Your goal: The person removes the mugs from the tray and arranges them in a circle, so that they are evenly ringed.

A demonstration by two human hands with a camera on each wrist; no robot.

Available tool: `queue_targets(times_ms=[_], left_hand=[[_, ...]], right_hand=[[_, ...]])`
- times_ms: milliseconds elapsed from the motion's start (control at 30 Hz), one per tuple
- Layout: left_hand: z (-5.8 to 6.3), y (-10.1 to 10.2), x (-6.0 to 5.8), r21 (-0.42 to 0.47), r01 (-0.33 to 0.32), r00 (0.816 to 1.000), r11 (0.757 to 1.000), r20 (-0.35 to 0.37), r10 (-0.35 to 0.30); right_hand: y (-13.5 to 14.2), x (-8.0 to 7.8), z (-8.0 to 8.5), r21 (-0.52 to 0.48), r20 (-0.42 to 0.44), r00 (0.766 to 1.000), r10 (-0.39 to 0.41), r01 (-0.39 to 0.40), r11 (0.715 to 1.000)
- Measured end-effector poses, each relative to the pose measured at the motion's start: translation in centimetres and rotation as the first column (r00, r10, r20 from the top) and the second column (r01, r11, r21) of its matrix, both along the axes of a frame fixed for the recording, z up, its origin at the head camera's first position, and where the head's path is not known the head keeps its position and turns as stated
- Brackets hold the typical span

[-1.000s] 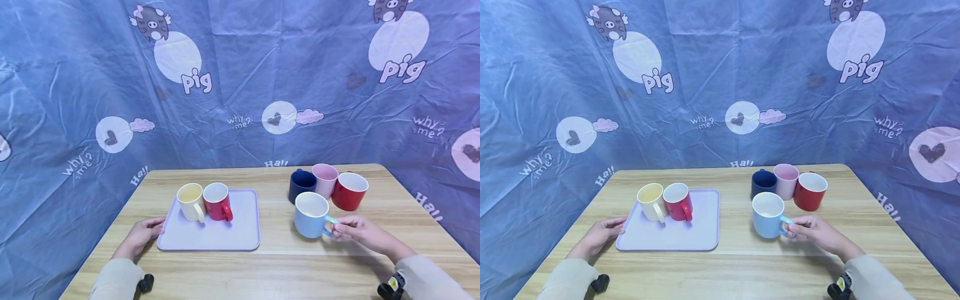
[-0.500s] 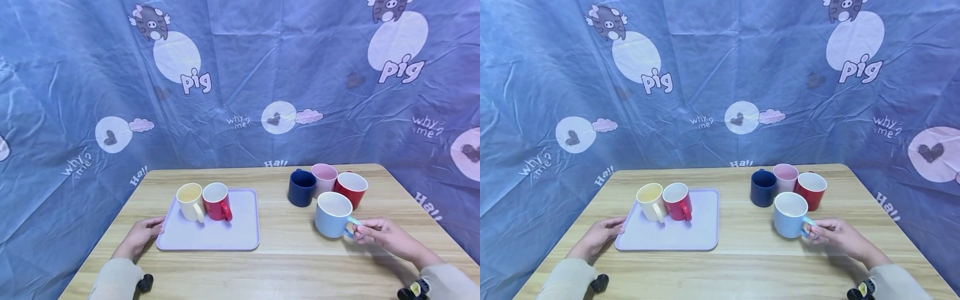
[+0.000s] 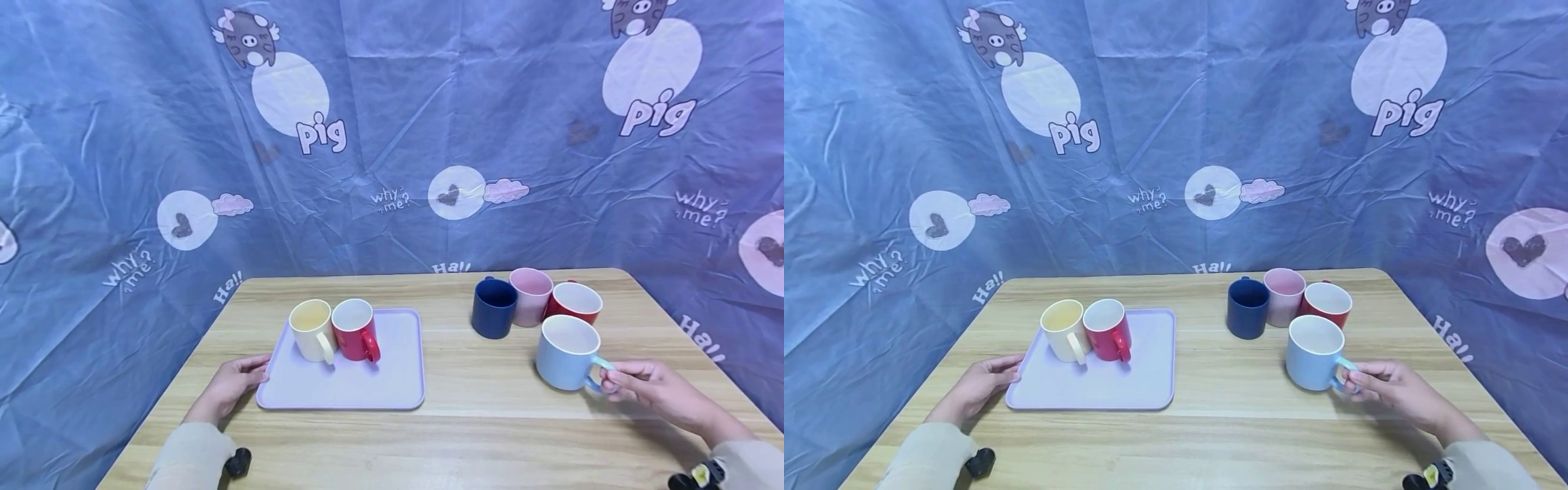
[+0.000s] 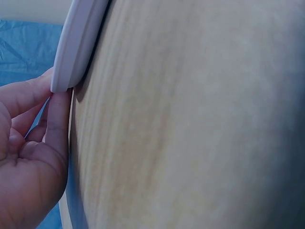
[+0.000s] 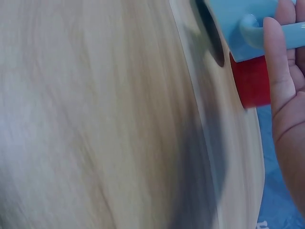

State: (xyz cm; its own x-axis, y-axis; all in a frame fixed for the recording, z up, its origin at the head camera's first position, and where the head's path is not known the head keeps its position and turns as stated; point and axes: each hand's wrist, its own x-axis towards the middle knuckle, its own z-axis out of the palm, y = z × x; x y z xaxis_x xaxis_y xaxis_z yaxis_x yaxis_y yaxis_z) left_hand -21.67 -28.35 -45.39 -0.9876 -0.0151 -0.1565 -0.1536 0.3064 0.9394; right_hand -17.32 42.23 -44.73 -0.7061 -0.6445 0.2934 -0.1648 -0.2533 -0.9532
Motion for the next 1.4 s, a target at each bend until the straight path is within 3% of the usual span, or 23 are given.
queue_targets(times_ms=[500,900,1400], left_hand=[[-0.2,-0.1,-0.2,0.005,0.003,1.000,1.000,-0.003,-0.003],[-0.2,-0.1,-0.1,0.003,0.002,1.000,1.000,-0.003,-0.002],[-0.1,0.0,-0.1,0.002,0.012,1.000,1.000,-0.007,-0.012]], right_hand=[[2.6,0.1,-1.1,-0.053,0.001,1.000,0.028,-0.028,0.998],[3.7,0.1,-1.8,-0.137,0.067,0.994,0.088,-0.078,0.988],[4.2,0.5,-2.7,-0.173,0.103,0.994,0.032,-0.014,0.985]])
